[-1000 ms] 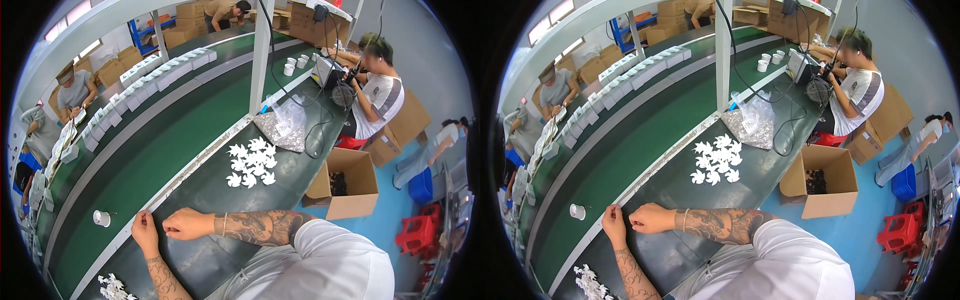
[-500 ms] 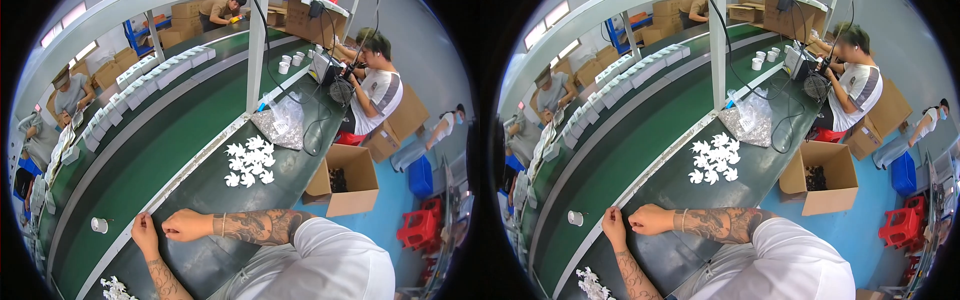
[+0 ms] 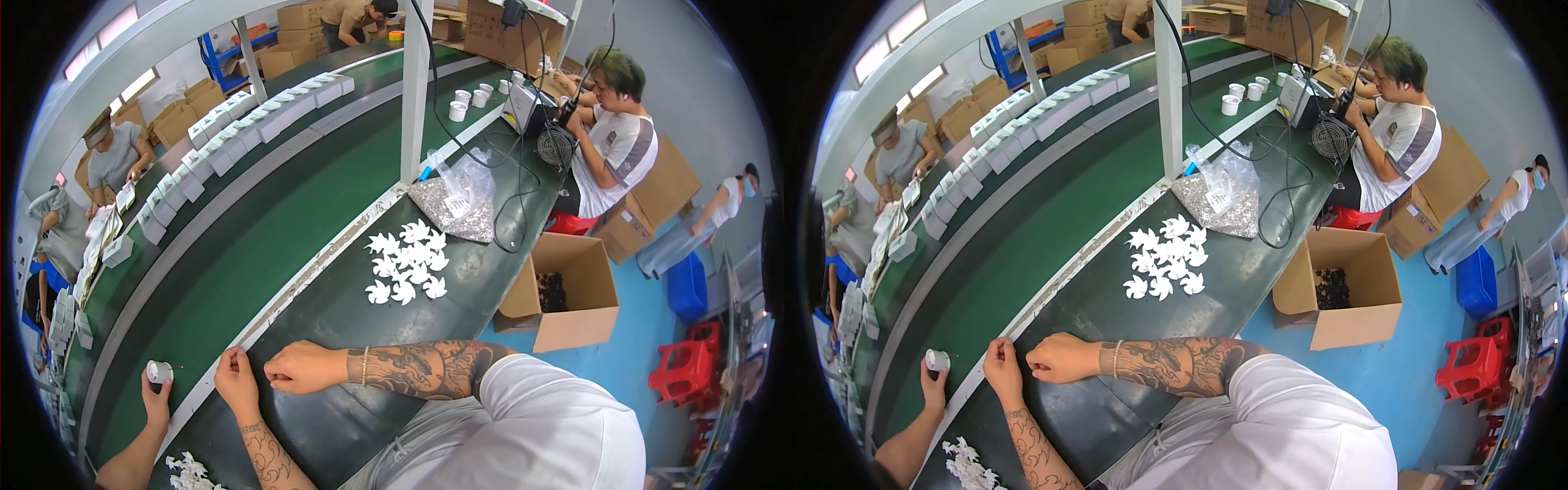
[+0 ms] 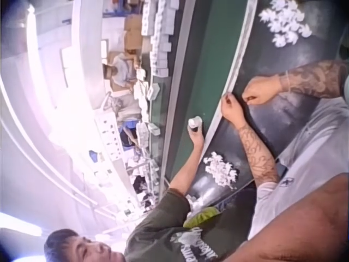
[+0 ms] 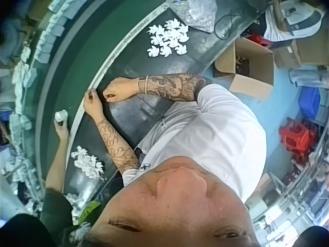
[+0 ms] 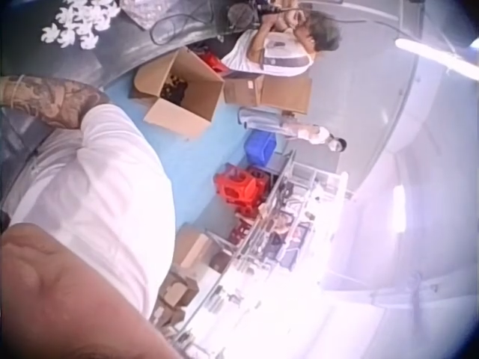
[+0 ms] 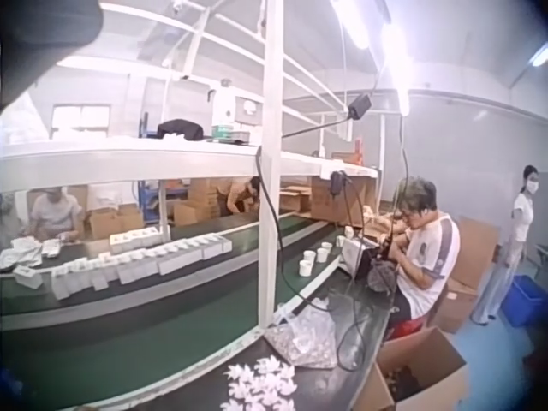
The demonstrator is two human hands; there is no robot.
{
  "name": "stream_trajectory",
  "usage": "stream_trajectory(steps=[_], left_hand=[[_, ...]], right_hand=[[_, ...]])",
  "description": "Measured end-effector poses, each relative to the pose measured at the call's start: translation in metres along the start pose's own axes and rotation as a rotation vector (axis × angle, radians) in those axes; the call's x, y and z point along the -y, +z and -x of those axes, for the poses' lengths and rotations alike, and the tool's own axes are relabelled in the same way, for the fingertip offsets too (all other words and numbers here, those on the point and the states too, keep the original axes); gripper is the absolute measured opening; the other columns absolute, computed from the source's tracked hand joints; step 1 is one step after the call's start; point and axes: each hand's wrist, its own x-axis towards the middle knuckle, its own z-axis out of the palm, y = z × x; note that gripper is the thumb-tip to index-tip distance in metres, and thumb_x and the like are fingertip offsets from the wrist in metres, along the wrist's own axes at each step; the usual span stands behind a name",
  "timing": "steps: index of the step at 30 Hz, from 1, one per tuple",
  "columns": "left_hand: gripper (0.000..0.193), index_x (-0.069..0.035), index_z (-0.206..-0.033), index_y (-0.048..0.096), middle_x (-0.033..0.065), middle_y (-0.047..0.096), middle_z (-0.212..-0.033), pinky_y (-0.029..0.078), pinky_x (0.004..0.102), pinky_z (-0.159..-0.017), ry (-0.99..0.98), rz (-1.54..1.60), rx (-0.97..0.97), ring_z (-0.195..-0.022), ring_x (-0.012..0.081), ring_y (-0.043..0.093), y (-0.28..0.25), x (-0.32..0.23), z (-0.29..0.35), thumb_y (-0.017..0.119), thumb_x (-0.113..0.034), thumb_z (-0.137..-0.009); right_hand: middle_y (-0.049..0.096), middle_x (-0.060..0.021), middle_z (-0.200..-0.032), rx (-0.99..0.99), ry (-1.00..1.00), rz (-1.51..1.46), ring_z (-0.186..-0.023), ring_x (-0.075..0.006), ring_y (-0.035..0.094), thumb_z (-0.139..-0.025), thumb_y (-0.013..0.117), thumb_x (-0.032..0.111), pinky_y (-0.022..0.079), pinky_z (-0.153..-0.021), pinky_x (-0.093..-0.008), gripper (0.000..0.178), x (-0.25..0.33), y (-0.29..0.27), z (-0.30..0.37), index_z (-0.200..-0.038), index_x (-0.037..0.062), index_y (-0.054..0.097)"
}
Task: The person assembles electronic components by hand, inserting motor units into white plastic housings at a factory workstation.
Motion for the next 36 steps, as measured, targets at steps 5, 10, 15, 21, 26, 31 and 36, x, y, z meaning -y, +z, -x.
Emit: stream_trajectory(steps=[5, 10, 15, 21, 26, 31, 36], left_hand=[[0.016, 0.002, -0.092, 0.067, 0.0074, 0.065, -0.071, 0.047, 0.0281, -0.06, 0.018, -0.003, -0.015, -0.061, 0.0128, 0.058, -0.006, -0.002, -0.001, 0.062, -0.013, -0.091], [0.014, 0.002, -0.091, 0.067, 0.0067, 0.065, -0.07, 0.046, 0.0277, -0.058, 0.021, -0.016, 0.005, -0.061, 0.0115, 0.057, -0.005, -0.003, -0.002, 0.062, -0.011, -0.091], [0.012, 0.003, -0.09, 0.066, 0.0045, 0.063, -0.068, 0.045, 0.0262, -0.057, 0.048, 0.143, 0.001, -0.06, 0.0094, 0.054, 0.004, -0.004, 0.005, 0.063, -0.009, -0.091], [0.012, 0.003, -0.092, 0.066, 0.0022, 0.06, -0.07, 0.043, 0.0254, -0.056, 0.067, 0.115, 0.101, -0.06, 0.0079, 0.051, 0.002, -0.021, 0.011, 0.063, -0.008, -0.092], [0.013, 0.004, -0.094, 0.065, 0.0014, 0.059, -0.073, 0.041, 0.025, -0.056, 0.026, 0.113, 0.156, -0.062, 0.0073, 0.049, 0.0, -0.022, 0.01, 0.062, -0.009, -0.093], [0.014, 0.003, -0.094, 0.067, 0.0044, 0.062, -0.069, 0.044, 0.0262, -0.056, 0.043, 0.102, 0.166, -0.06, 0.0094, 0.053, 0.003, -0.026, 0.009, 0.064, -0.01, -0.091], [0.014, 0.003, -0.094, 0.067, 0.004, 0.062, -0.069, 0.044, 0.026, -0.056, 0.043, 0.116, 0.161, -0.06, 0.0092, 0.053, 0.005, -0.03, 0.007, 0.064, -0.01, -0.091]], right_hand=[[0.066, -0.0079, -0.071, -0.012, -0.032, 0.004, -0.07, -0.0287, 0.066, -0.083, 0.062, 0.017, 0.051, -0.062, -0.042, 0.011, 0.002, 0.001, -0.004, -0.081, 0.0068, 0.063], [0.066, -0.0083, -0.072, 0.0, -0.014, 0.002, -0.07, -0.0295, 0.066, -0.083, 0.062, 0.017, 0.051, -0.062, -0.0421, 0.01, 0.002, 0.0, -0.005, -0.081, 0.0065, 0.062], [0.066, -0.0083, -0.072, 0.006, 0.001, -0.017, -0.069, -0.03, 0.065, -0.083, 0.062, 0.017, 0.05, -0.062, -0.0428, 0.011, 0.003, -0.001, -0.003, -0.081, 0.0062, 0.062], [0.065, -0.011, -0.071, -0.018, -0.013, -0.043, -0.069, -0.0325, 0.064, -0.081, 0.064, 0.018, 0.049, -0.062, -0.0447, 0.015, 0.005, 0.0, -0.002, -0.076, 0.0048, 0.059], [0.065, -0.013, -0.069, -0.052, -0.02, -0.06, -0.067, -0.0343, 0.064, -0.08, 0.064, 0.018, 0.049, -0.062, -0.0457, 0.017, 0.003, 0.006, -0.003, -0.072, 0.0043, 0.059], [0.066, -0.0126, -0.069, -0.063, -0.028, -0.055, -0.066, -0.0342, 0.065, -0.079, 0.065, 0.018, 0.05, -0.061, -0.0456, 0.016, 0.002, 0.003, -0.001, -0.072, 0.0044, 0.06], [0.065, -0.0114, -0.076, 0.008, -0.013, -0.035, -0.073, -0.0345, 0.064, -0.082, 0.063, 0.017, 0.049, -0.062, -0.0463, 0.014, 0.0, -0.003, -0.001, -0.081, 0.0044, 0.058]])
